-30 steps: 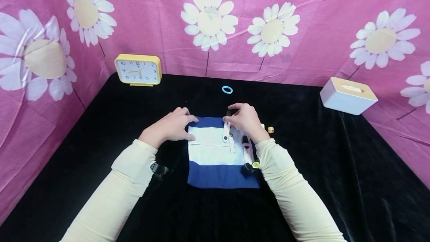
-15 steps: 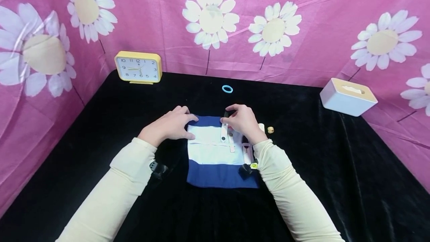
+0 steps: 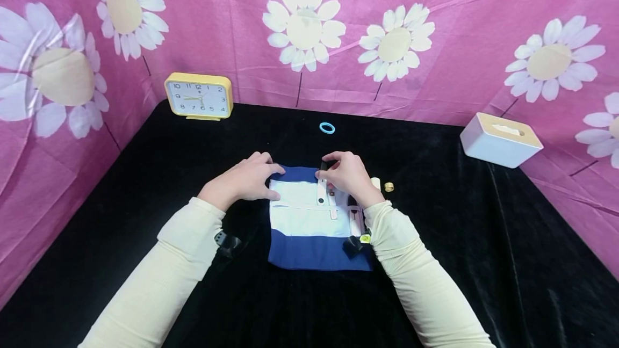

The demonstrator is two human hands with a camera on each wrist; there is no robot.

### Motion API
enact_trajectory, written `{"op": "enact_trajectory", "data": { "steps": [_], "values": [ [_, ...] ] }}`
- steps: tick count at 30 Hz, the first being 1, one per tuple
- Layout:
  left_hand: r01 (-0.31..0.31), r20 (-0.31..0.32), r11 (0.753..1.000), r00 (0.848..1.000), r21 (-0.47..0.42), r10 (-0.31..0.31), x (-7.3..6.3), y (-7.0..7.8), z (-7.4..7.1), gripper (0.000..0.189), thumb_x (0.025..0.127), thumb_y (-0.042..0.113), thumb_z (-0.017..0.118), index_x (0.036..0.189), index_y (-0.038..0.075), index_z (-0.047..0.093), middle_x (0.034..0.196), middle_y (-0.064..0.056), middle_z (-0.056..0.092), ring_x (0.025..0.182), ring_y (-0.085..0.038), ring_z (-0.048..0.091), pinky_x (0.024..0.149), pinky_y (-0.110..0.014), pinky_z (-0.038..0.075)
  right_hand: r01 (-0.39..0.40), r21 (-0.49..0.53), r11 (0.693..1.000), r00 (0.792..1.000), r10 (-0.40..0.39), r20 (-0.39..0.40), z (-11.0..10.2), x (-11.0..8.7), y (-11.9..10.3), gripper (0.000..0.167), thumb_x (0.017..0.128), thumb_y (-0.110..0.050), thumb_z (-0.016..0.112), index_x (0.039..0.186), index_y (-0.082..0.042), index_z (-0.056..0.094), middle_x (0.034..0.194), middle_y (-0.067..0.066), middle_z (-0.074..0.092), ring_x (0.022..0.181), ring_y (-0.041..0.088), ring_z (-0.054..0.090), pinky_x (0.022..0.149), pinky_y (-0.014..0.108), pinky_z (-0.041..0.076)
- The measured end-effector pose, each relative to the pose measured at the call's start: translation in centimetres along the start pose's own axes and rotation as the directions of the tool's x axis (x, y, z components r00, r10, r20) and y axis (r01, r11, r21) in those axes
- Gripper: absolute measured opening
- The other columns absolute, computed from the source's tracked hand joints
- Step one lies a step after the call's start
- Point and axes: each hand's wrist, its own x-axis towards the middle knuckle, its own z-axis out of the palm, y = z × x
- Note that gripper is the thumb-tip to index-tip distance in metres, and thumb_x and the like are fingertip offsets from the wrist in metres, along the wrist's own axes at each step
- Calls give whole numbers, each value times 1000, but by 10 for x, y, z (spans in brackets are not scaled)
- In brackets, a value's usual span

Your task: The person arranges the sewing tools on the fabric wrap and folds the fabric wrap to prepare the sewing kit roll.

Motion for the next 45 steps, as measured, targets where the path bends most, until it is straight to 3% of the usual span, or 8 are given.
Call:
{"op": "enact_trajectory", "data": {
  "steps": [14,27,35,45],
  "values": [
    [-1,-15,1000,1000,7,1,-1,1,1,60,89,38,76,142,16,59,137,-13,51,119,-29,45,101,-47,44,-6,10,1000,1000,6,16,-1,-1,0,46,83,-26,81,125,-10,69,89,10,70,64,15,67,70,30,52],
    [-2,-16,1000,1000,5,2,0,-1,1,61,89,38,77,142,16,59,138,-13,51,119,-29,45,101,-47,44,-7,-28,1000,999,8,35,-1,-1,-2,47,82,-29,82,123,-10,69,90,8,69,77,19,64,75,32,50],
    [-9,-17,1000,1000,7,9,2,-2,2,61,89,39,76,142,16,59,137,-13,51,119,-28,45,101,-47,44,-4,-16,1000,999,5,47,-3,-2,-1,44,82,-28,82,120,-10,70,89,8,70,68,15,66,77,33,51],
    [6,-10,1000,1000,-4,-6,1,0,3,61,89,39,76,143,16,58,138,-12,51,121,-28,43,103,-47,44,1,4,1000,997,-1,74,-4,-4,0,43,81,-28,84,118,-10,71,77,5,69,62,14,64,66,29,49]
  ]
}}
